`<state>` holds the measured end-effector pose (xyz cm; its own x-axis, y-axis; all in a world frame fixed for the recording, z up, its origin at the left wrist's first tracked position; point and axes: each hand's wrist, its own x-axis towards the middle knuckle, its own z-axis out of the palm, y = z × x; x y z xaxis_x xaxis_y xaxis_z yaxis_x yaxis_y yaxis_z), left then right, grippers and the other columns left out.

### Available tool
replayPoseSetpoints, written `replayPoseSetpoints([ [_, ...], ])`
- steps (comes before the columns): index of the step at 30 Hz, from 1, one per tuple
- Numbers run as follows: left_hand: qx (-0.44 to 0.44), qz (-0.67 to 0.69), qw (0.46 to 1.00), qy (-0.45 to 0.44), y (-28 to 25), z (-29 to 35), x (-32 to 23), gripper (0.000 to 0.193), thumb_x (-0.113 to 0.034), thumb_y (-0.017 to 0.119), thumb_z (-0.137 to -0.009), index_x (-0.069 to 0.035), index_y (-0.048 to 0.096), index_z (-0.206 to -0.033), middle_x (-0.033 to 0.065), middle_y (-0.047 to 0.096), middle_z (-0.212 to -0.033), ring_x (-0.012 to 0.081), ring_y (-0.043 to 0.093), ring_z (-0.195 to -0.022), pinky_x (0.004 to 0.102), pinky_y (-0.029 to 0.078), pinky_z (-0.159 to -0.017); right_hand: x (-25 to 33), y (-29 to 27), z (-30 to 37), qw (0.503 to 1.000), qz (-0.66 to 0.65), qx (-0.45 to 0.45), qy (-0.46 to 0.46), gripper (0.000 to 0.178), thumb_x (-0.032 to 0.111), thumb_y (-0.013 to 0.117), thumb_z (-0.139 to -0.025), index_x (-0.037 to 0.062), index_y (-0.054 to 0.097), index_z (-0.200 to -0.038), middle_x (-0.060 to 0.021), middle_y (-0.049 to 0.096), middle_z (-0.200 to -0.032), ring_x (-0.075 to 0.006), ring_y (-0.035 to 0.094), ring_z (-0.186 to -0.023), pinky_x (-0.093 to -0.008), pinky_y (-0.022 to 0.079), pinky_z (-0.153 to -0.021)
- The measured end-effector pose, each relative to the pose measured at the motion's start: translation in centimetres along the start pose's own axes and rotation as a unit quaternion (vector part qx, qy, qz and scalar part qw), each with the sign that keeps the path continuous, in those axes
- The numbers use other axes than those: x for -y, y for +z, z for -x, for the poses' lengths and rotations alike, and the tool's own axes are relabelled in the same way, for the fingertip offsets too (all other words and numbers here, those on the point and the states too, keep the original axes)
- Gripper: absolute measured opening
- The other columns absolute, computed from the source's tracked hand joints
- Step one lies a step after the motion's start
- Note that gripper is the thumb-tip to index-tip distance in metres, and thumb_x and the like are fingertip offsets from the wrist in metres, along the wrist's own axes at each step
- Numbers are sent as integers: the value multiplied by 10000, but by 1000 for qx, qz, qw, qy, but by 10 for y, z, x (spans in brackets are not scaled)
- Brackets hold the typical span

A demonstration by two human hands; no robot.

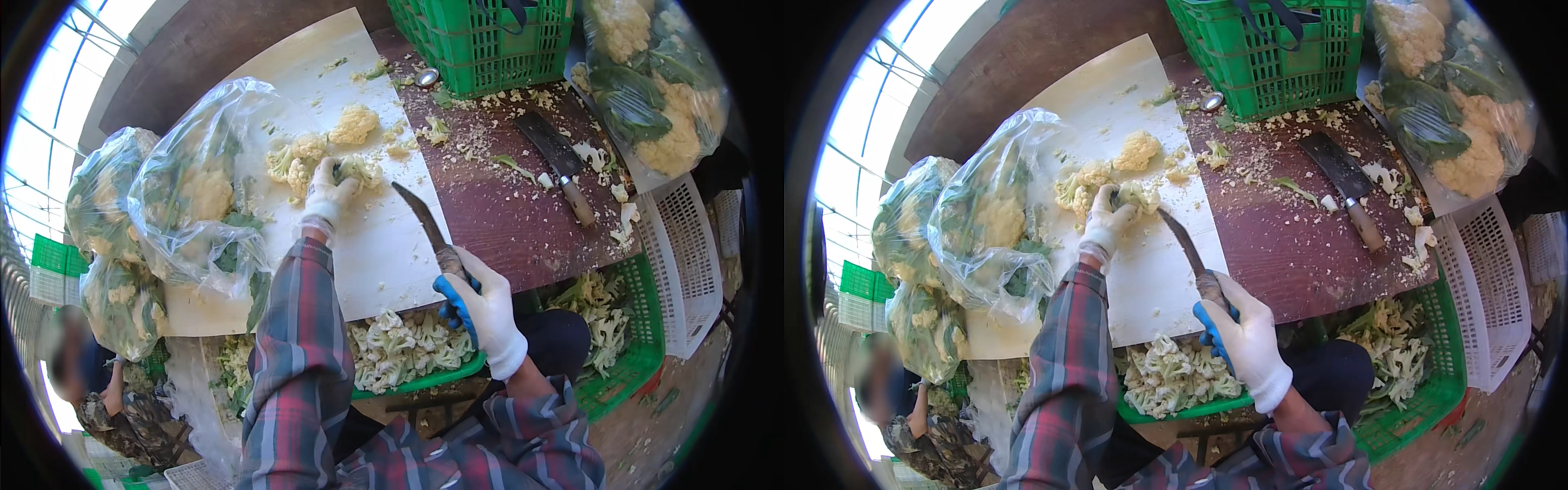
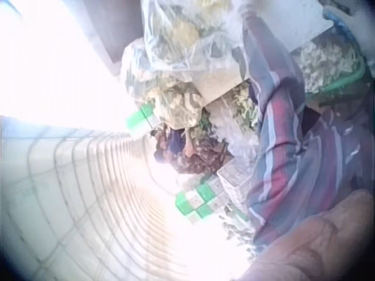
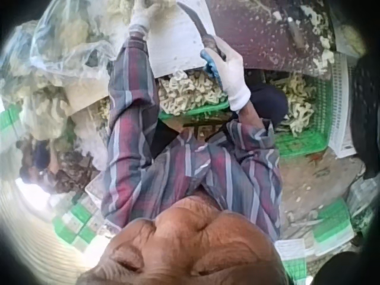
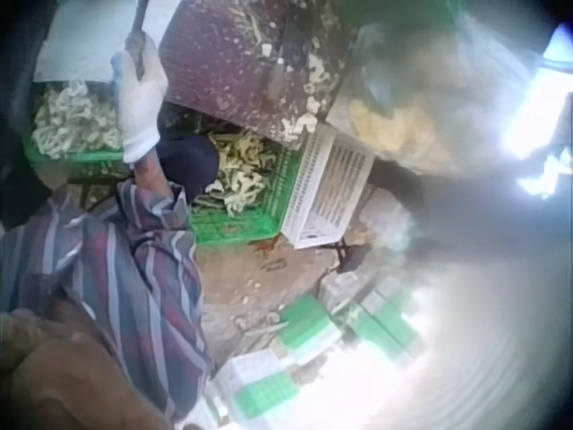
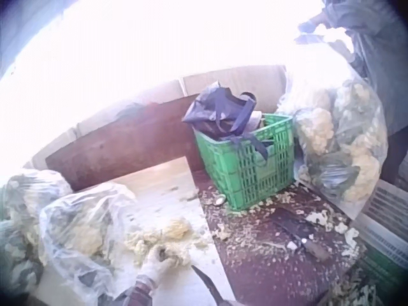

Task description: The person sits on the floor and uses a knife to chop a whole cauliflower into florets on a white cutting board. The florets are placed into a green basket below. The person handles the cauliflower and knife with gloved hands throughout.

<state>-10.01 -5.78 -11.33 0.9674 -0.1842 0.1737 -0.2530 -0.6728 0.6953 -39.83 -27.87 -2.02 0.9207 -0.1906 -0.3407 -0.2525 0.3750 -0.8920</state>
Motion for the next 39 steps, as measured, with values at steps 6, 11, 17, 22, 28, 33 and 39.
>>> replayPoseSetpoints([
  [6, -6, 84, 989, -120, -27, 64, 1, 586, -362, 886, -802, -33, 637, -1218, 161, 672, -1137, 245, 665, -998, 393, 551, -893, -42, 18, -24, 959, 258, 37, -111, 306, 266, 639, -995, 46, 679, -1204, -148, 710, -926, -293, 688, -857, -398, 531, -808],
  [11, 29, -61, 994, -87, -78, 115, -41, 550, -368, 863, -770, -5, 679, -1140, 182, 748, -1005, 278, 722, -897, 408, 572, -840, -69, 30, -59, 914, 379, 33, -142, 327, 311, 612, -990, 85, 679, -1216, -228, 737, -1054, -416, 700, -1031, -479, 541, -902],
  [17, 19, -245, 969, 10, -103, 147, -41, 448, -309, 875, -791, 5, 695, -1054, 162, 742, -903, 306, 752, -902, 413, 590, -781, -77, 46, -79, 930, 329, -3, -164, 336, 235, 633, -990, 10, 686, -1234, -212, 740, -1108, -359, 723, -1032, -440, 555, -912],
  [22, 72, 227, 942, -236, -91, 156, -36, 370, -81, 910, -823, -20, 663, -1092, 48, 702, -929, 134, 711, -873, 287, 577, -754, -80, 71, -63, 985, 101, 17, -140, 453, 188, 734, -938, -25, 662, -1331, -120, 751, -1116, -188, 682, -1006, -318, 534, -914],
  [28, 104, 400, 872, -261, -89, 161, -30, 400, 8, 850, -834, 14, 625, -1164, 109, 725, -1026, 223, 742, -904, 340, 610, -841, -67, 83, -75, 986, 149, 66, -24, 451, 162, 759, -912, -18, 675, -1317, -35, 706, -1000, -132, 618, -917, -289, 519, -858],
  [33, 126, 454, 848, -241, -86, 166, -44, 372, 4, 782, -866, 13, 607, -1194, 118, 682, -1110, 244, 725, -1026, 364, 615, -895, -77, 71, -87, 995, 67, 24, -74, 413, 140, 777, -926, 38, 697, -1318, 25, 668, -834, -43, 547, -606, -220, 441, -515],
  [39, 145, 524, 808, -227, -83, 180, -45, 511, 46, 712, -852, -51, 570, -1333, 135, 646, -1268, 265, 685, -1152, 366, 587, -985, -61, 74, -77, 991, 100, 94, -1, 534, 199, 867, -858, 32, 694, -1336, 2, 693, -885, -53, 570, -666, -237, 476, -571],
])
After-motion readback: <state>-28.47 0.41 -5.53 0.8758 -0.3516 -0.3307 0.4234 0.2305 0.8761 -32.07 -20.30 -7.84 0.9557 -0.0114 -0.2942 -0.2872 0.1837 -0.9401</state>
